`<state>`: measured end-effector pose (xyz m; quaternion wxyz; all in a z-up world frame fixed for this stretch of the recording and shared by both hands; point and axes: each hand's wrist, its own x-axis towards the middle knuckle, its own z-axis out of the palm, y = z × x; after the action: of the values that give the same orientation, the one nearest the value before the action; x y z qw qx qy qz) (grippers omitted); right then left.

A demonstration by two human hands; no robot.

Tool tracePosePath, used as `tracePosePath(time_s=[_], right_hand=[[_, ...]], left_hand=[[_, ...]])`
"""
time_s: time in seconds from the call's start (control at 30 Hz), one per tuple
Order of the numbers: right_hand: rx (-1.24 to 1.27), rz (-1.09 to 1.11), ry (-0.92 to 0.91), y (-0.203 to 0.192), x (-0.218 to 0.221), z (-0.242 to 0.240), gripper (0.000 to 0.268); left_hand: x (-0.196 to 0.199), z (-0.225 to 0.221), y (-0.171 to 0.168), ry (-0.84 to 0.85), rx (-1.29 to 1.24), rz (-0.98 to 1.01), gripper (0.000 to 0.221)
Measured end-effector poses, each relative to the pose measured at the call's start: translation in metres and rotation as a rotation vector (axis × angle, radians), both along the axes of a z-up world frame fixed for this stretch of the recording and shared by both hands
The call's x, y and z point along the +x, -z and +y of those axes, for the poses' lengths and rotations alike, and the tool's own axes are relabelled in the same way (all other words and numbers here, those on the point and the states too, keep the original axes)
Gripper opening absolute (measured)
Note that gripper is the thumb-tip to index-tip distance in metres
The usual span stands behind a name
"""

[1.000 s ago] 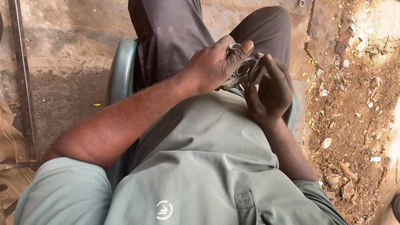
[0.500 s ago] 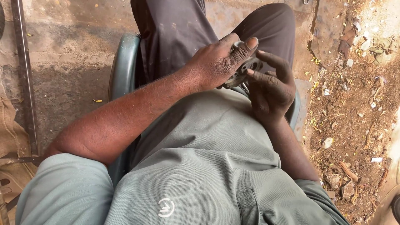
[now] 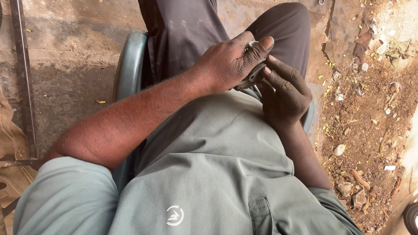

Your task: Using a wrench and screwdriver to disassemble or repair a motorcycle intake component.

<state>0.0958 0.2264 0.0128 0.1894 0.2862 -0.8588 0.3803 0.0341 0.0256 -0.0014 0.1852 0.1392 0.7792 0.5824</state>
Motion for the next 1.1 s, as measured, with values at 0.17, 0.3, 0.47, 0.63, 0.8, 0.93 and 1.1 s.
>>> tracePosePath(time_s=[0.17,0.3,0.47,0.63,0.8,0.93,1.1], right_hand=[[-0.089,-0.064,0.005,0.004,0.0,0.004,0.018],[-0.006,-0.003,0.051,-0.012,0.002,-0.003,0.018],[-0.173,-0.136,0.084,-0.002,0.001,0.006,0.044],[-0.165,-0.206,0.104,-0.012,-0.002,-0.002,0.064],[-0.036,-0.068,0.109,0.002,0.001,0.006,0.065],[-0.212,-0.144,0.084,-0.006,-0.004,-0.005,0.066],[-0.135,-0.161,0.209,0.002,-0.001,0.008,0.066]], left_hand=[[0.003,-0.011,-0.013,0.064,0.026,0.078,0.082],[0.002,-0.014,-0.005,0.108,0.016,0.258,0.088],[0.002,-0.015,-0.012,0.132,-0.068,0.213,0.086],[0.004,-0.007,-0.009,0.094,-0.072,0.192,0.08],[0.009,0.0,-0.004,0.074,-0.054,0.228,0.075],[0.009,0.002,-0.004,0.077,-0.054,0.2,0.073],[0.01,0.0,0.0,0.016,0.046,0.246,0.066]])
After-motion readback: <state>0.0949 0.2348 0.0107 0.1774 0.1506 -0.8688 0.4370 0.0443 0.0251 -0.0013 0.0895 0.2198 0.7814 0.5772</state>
